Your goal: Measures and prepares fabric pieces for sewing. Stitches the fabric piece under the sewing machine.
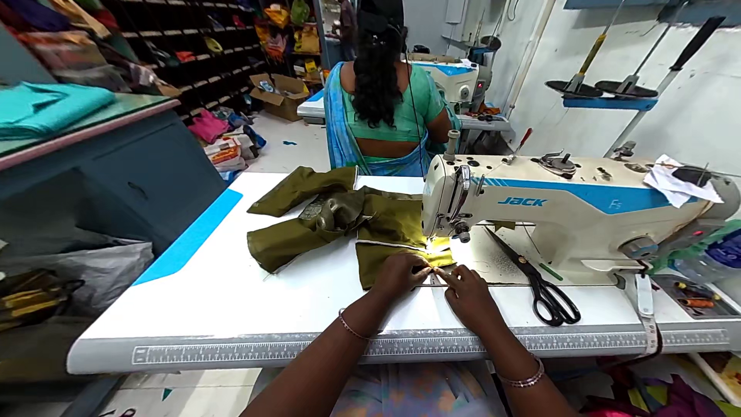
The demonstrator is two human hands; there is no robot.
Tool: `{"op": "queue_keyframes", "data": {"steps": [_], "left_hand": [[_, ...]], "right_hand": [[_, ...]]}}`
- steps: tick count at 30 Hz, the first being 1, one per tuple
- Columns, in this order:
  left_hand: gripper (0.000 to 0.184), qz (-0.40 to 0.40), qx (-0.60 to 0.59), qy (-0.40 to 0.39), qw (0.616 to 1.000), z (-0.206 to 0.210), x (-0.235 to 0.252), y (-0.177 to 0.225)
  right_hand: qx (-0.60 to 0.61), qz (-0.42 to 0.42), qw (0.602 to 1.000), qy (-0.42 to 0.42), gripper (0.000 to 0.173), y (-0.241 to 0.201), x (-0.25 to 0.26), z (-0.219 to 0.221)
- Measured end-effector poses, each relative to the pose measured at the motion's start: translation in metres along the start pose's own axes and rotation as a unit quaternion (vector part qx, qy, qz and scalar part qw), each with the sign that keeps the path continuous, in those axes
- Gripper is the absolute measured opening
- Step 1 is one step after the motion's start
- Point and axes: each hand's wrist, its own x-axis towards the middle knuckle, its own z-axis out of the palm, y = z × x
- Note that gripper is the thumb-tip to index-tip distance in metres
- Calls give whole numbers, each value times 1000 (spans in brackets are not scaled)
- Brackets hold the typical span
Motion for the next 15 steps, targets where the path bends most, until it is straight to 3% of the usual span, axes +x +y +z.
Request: {"op": "queue_keyframes", "data": {"steps": [15], "left_hand": [[15,12,3,16,1000,1,0,-1]], "right_hand": [[-17,6,1000,-26,42,-4,1,-2]]}}
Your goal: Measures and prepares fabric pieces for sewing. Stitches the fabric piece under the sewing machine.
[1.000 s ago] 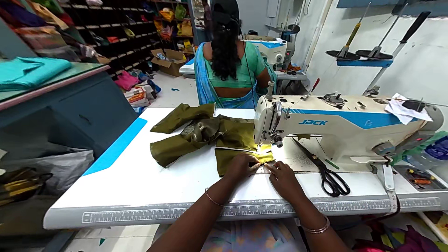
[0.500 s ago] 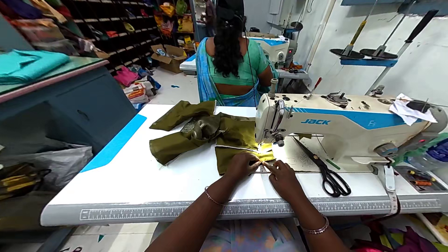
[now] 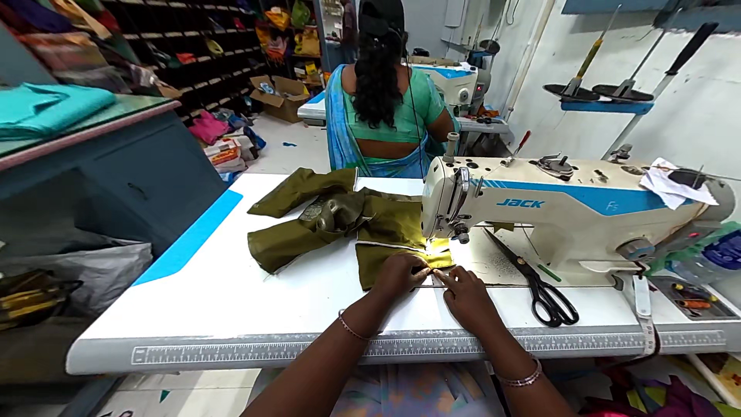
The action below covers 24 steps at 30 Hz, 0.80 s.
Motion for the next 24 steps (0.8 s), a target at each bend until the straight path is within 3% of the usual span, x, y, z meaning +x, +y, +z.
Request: {"op": "queue_keyframes", "data": {"steps": [7,14,24], "left_hand": [[16,32,26,-24,999,-3,-4,5],[12,149,95,7,984,3,-13,-2],[13,128,104,-20,986,2,-12,2]], "right_hand": [[-1,5,1000,-19,41,0,2,-2],[29,-3,1000,7,37,6,0,1],[51,-11,998,26,37,8,-2,2]]}}
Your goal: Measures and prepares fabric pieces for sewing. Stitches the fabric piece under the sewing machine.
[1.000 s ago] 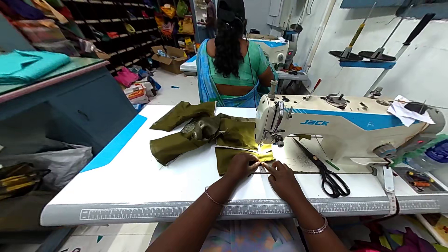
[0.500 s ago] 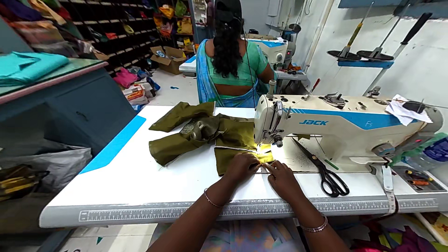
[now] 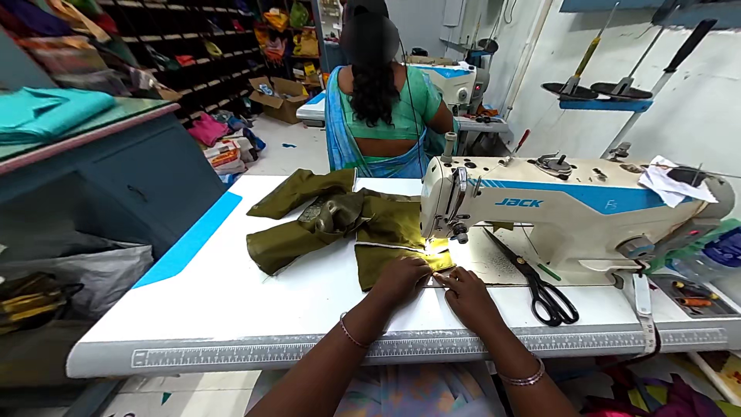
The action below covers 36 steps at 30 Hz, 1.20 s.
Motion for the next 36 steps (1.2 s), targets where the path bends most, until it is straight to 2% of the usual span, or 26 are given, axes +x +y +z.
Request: {"op": "queue_keyframes", "data": {"steps": [5,8,11,17,20,23,28,36], "left_hand": [[22,-31,-40,-68,996,-7,6,-2],[26,-23,-63,-83,994,-11,4,-6],[28,-6,-62,-74,995,-10,0,-9],[38,-14,-38,-125,991,-9,-5,-13],[40,-32,-54,-165,984,-16,-5,-16],[41,-43,-67,-180,981,-19,-5,-18],[41,-19,-53,-148,987,-15,-9,-19],[41,-21,-58,-151,987,-16,-7,-19]], "right_hand": [[34,14,999,-3,37,2,1,-2],[98,-1,992,76,34,7,-1,-3],[76,-51,990,111,33,14,6,-4],[37,-160,986,7,29,27,46,-12],[64,-149,985,-56,26,29,57,-13],[92,-127,986,-51,23,31,56,-9],[39,-144,989,-16,27,29,49,-4],[2,-148,989,-2,28,27,50,1]]}}
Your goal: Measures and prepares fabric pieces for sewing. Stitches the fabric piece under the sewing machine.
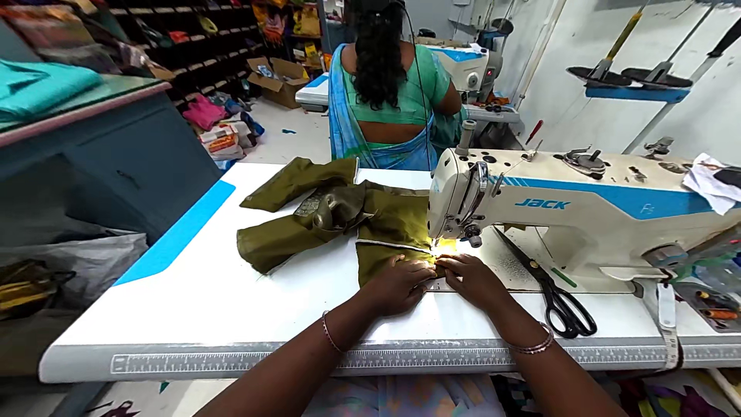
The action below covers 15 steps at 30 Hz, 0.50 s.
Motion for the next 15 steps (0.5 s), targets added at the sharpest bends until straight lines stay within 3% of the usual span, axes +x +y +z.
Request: {"op": "queue_keyframes", "data": {"steps": [15], "left_hand": [[40,0,1,5,1000,-1,4,-3]], "right_hand": [[-35,8,999,4,32,-2,1,4]]}}
